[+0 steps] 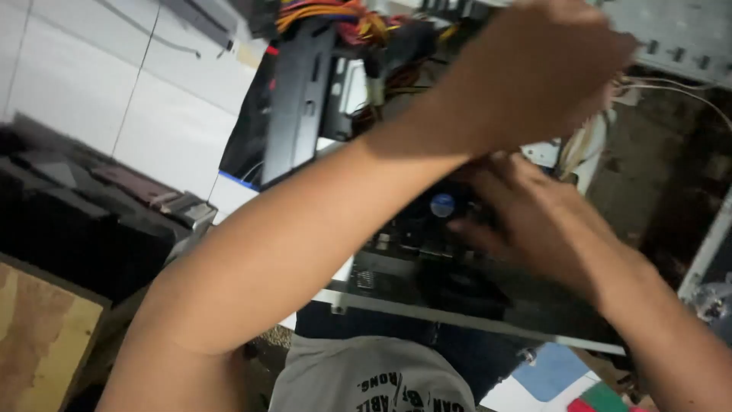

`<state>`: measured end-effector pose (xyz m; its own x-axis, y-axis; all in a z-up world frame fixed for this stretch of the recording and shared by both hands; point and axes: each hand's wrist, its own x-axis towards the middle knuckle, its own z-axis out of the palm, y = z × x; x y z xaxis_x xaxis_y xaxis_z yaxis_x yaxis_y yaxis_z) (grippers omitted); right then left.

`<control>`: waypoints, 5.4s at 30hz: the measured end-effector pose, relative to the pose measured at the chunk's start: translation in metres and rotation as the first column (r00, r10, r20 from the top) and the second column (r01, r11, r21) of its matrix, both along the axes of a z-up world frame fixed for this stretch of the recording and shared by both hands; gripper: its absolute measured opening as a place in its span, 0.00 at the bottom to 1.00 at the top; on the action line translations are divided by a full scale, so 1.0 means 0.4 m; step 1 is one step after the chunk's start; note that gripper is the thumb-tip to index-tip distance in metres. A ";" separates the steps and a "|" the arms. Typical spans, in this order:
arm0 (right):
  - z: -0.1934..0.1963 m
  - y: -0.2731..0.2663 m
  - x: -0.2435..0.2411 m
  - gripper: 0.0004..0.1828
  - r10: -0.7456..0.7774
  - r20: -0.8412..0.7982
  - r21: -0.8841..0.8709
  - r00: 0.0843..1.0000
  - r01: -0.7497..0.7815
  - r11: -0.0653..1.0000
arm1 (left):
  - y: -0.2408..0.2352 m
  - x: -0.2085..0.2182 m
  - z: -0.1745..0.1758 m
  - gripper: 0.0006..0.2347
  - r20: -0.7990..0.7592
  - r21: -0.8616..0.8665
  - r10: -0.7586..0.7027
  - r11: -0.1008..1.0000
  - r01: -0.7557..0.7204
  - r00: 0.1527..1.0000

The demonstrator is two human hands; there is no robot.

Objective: The person works inside an open desktop computer case, handling and connecting internal wires to the motherboard and other components. They repeatedly adjust and route cables within the chassis.

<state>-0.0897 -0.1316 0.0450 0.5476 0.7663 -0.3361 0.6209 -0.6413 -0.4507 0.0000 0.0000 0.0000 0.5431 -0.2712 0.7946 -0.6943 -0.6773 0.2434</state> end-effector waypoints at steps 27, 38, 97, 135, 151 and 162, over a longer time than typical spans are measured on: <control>-0.145 0.102 -0.038 0.38 0.351 0.234 -0.328 0.907 -0.267 0.906 | -0.079 -0.001 -0.043 0.18 -0.042 -0.432 -0.191 0.889 0.154 0.981; -0.143 0.104 -0.040 0.32 0.308 0.280 -0.303 0.909 -0.221 0.927 | -0.121 0.023 -0.083 0.20 -0.115 -0.291 -0.242 0.935 0.201 0.963; -0.134 -0.247 0.198 0.23 -0.577 0.075 -0.405 0.813 0.554 0.727 | 0.082 -0.015 0.108 0.04 -0.505 -0.175 -0.340 0.941 0.291 0.794; 0.131 -0.178 0.138 0.14 -0.687 -0.271 0.046 0.674 0.722 0.690 | 0.058 -0.019 0.136 0.02 -0.537 -0.529 -0.453 0.838 0.134 0.712; 0.031 -0.178 0.151 0.22 -0.385 -0.321 -0.416 0.865 0.236 0.878 | 0.066 -0.006 0.124 0.03 -0.505 -0.448 -0.334 0.890 0.089 0.796; 0.103 -0.171 0.137 0.14 -0.495 -0.002 -0.242 0.869 0.480 0.843 | 0.074 -0.009 0.134 0.07 -0.485 -0.500 -0.367 0.861 0.093 0.794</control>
<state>-0.0349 -0.2000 0.0861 0.8028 0.3046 -0.5125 0.1766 -0.9425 -0.2836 -0.0036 0.0297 0.0535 0.8835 -0.1535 0.4426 -0.4679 -0.2427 0.8498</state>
